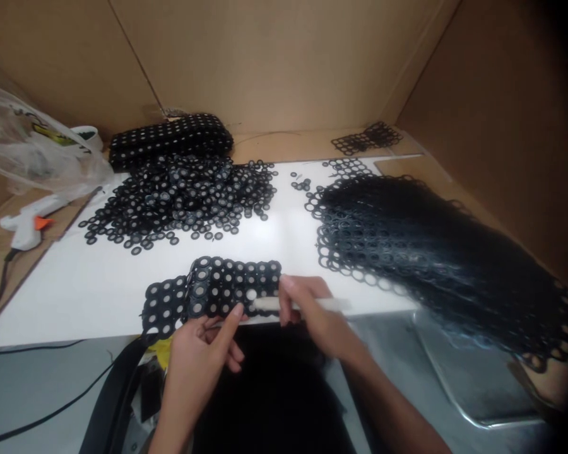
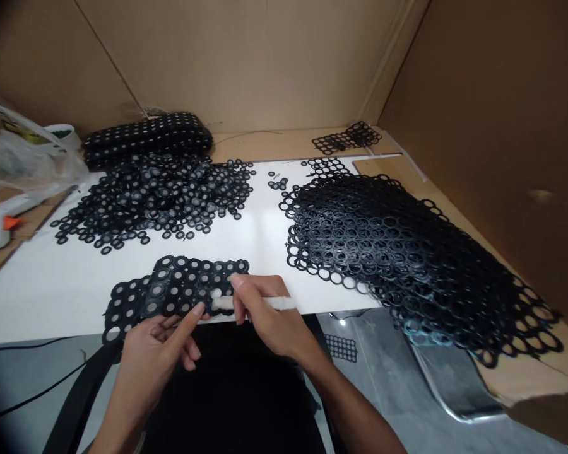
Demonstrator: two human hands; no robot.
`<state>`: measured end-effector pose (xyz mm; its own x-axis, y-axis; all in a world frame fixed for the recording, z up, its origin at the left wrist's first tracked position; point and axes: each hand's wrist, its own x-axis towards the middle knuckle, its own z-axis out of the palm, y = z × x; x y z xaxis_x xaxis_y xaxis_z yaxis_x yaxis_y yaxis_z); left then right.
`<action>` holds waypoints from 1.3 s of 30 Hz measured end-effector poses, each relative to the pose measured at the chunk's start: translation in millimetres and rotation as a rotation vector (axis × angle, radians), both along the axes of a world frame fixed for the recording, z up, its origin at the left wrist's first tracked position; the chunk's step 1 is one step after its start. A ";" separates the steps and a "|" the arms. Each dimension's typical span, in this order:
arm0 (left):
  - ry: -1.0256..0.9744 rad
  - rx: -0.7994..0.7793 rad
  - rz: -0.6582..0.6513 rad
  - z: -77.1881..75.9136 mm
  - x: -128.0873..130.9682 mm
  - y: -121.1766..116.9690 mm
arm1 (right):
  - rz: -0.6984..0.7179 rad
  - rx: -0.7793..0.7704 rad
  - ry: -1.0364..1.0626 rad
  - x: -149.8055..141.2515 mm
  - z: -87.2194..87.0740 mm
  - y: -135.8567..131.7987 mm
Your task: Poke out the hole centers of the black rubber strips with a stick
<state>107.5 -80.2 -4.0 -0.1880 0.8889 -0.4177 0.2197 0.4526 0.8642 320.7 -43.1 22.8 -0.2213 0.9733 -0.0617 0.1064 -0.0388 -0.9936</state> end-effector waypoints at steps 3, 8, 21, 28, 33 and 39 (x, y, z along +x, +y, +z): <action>0.009 -0.006 -0.030 -2.8 -4.9 -0.4 | 0.024 -0.020 0.008 0.2 -3.4 1.5; -0.020 0.005 -0.007 -1.4 -3.9 0.0 | 0.047 -0.023 0.022 0.6 -5.6 1.3; -0.132 0.007 0.027 -2.7 -4.4 -5.3 | 0.099 0.040 -0.005 -1.2 -3.9 1.2; -0.089 0.054 0.028 -1.6 1.0 -6.8 | 0.091 0.102 -0.079 -6.2 -0.9 -1.4; -0.003 0.070 0.042 0.8 2.1 -5.4 | 0.129 0.221 -0.170 -14.6 0.8 -1.4; -0.014 0.096 0.091 -1.7 -3.5 -4.1 | 0.002 0.054 0.051 -3.8 -8.8 -0.8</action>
<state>104.0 -84.4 -5.7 -0.2641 0.9045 -0.3349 0.1688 0.3852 0.9073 316.8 -43.8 14.0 -0.2251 0.9743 0.0019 0.0554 0.0147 -0.9984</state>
